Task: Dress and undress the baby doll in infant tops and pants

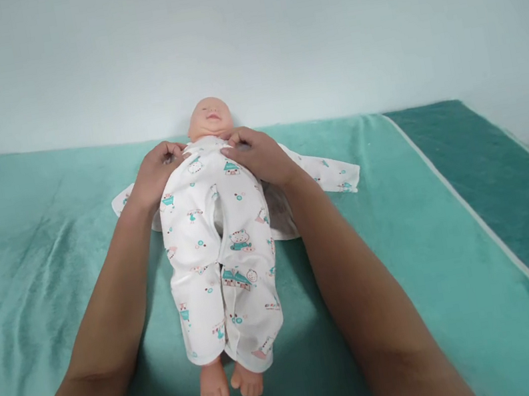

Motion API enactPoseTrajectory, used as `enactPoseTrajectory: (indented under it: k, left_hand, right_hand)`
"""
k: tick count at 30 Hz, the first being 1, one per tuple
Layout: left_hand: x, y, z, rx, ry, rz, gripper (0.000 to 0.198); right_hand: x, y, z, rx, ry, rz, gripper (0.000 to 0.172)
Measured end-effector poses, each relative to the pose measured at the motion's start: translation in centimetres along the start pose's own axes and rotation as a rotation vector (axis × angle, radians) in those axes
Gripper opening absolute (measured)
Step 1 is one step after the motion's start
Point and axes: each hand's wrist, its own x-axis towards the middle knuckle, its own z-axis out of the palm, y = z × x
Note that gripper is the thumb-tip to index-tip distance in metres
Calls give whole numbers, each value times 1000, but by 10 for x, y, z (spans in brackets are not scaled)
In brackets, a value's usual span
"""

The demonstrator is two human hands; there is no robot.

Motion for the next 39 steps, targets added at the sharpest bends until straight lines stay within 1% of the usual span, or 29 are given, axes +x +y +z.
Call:
enactPoseTrajectory:
  k: [2,4,6,7,9,10,11,14,17,20,22,23,24,26,28,30,32,33,35,37,39]
  left_hand:
    - [6,-10,5,3,75,43,20]
    - [12,-19,9,27,162,55,21]
    - [15,-26,12,48,208,59,20]
    - [15,-28,12,54,205,71,15]
    - [9,-31,11,75,170,117,1]
    - [4,-32,9,100,152,150,9]
    - [-3,-33,7,136,137,186,17]
    - [-32,-36,3,258,142,249,31]
    - [-74,-31,4,296,204,204,37]
    - [-132,-12,5,281,261,139,35]
    - [-178,6,5,265,276,106,32]
    - [-202,14,5,241,248,93,30]
    - [-224,22,5,214,210,86,28]
    - [-264,34,4,181,104,93,28]
    - [-292,41,5,190,38,120,33]
    - [-308,43,7,245,11,152,39]
    - [-313,44,10,334,10,180,39]
    - [-313,44,12,378,13,188,37]
    - [-312,46,16,408,23,195,26]
    - [-310,49,19,334,47,185,13]
    - [-310,53,22,200,93,154,7]
  right_hand:
    - [6,5,4,-18,81,21,22]
    - [12,11,10,-51,182,71,22]
    - [15,15,16,-53,262,104,20]
    - [14,16,18,-33,289,103,18]
    - [6,15,21,23,301,69,11]
    - [-1,12,21,43,290,48,9]
    - [-10,8,21,49,268,31,11]
    - [-42,-12,22,-2,174,-4,29]
    - [-80,-42,32,-142,79,-79,43]
    - [-126,-76,50,-332,-26,-187,47]
    - [-165,-94,63,-396,-127,-232,43]
    - [-185,-100,68,-397,-172,-239,41]
    - [-206,-104,72,-390,-180,-243,38]
    - [-242,-110,77,-354,-135,-243,31]
    - [-270,-114,80,-309,-70,-223,27]
    - [-287,-120,83,-309,-24,-202,29]
    - [-295,-130,86,-388,0,-179,34]
    - [-297,-135,89,-451,1,-164,36]
    - [-297,-145,95,-581,-11,-129,40]
    - [-293,-152,101,-683,-21,-110,39]
    - [-287,-153,107,-748,-5,-104,33]
